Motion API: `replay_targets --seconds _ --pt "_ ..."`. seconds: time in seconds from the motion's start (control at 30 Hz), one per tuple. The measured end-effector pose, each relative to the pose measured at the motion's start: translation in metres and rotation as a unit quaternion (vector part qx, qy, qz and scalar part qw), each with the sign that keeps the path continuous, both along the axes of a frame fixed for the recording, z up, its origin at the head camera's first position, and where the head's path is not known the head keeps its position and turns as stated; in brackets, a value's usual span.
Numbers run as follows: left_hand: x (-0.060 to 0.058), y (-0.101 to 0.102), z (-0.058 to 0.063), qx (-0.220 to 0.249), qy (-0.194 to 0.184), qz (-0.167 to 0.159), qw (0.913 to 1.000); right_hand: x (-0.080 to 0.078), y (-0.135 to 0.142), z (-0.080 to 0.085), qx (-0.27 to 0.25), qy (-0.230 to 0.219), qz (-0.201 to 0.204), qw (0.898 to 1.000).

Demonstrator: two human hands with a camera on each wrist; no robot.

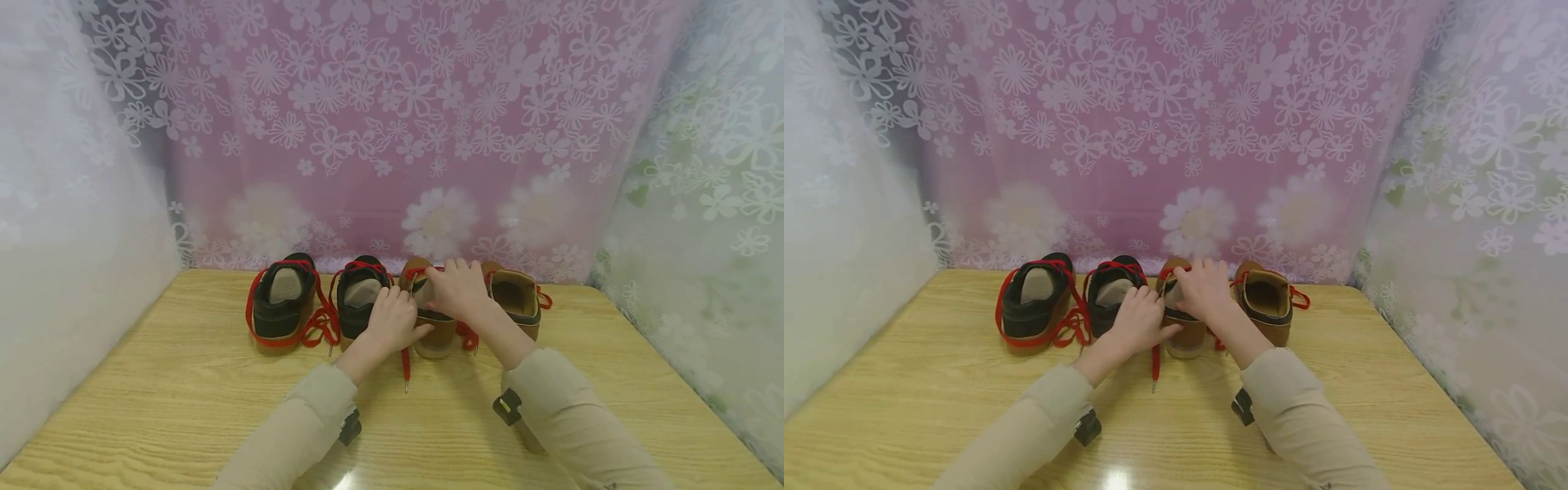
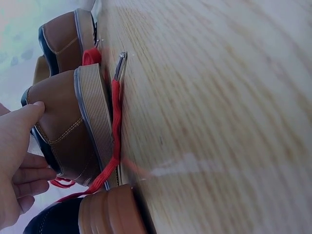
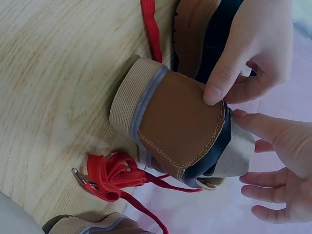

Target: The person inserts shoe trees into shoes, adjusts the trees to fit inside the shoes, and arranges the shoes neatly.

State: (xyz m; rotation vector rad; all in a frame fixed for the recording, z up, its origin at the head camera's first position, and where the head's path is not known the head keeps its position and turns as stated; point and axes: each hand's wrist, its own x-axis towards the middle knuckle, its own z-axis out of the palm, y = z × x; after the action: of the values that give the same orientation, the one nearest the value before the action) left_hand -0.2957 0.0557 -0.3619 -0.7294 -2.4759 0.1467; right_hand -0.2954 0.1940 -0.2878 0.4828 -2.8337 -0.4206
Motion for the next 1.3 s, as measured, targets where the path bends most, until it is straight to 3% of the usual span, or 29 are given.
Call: replay_targets --seconds 0.4,0.9,1.3 --pt "-0.001 -0.001 0.000 0.001 0.019 -0.004 0.9998 -0.005 0.000 0.000 -0.014 -0.018 -0.006 1.000" --pt "0.000 -0.002 -0.001 0.004 0.006 -0.008 0.9999 -0.011 -0.004 -0.012 -0.007 0.010 -0.012 1.000" --pt "0.000 -0.001 0.001 0.002 0.002 -0.003 1.0000 -0.016 -0.005 -0.015 -0.014 0.001 -0.035 0.999"
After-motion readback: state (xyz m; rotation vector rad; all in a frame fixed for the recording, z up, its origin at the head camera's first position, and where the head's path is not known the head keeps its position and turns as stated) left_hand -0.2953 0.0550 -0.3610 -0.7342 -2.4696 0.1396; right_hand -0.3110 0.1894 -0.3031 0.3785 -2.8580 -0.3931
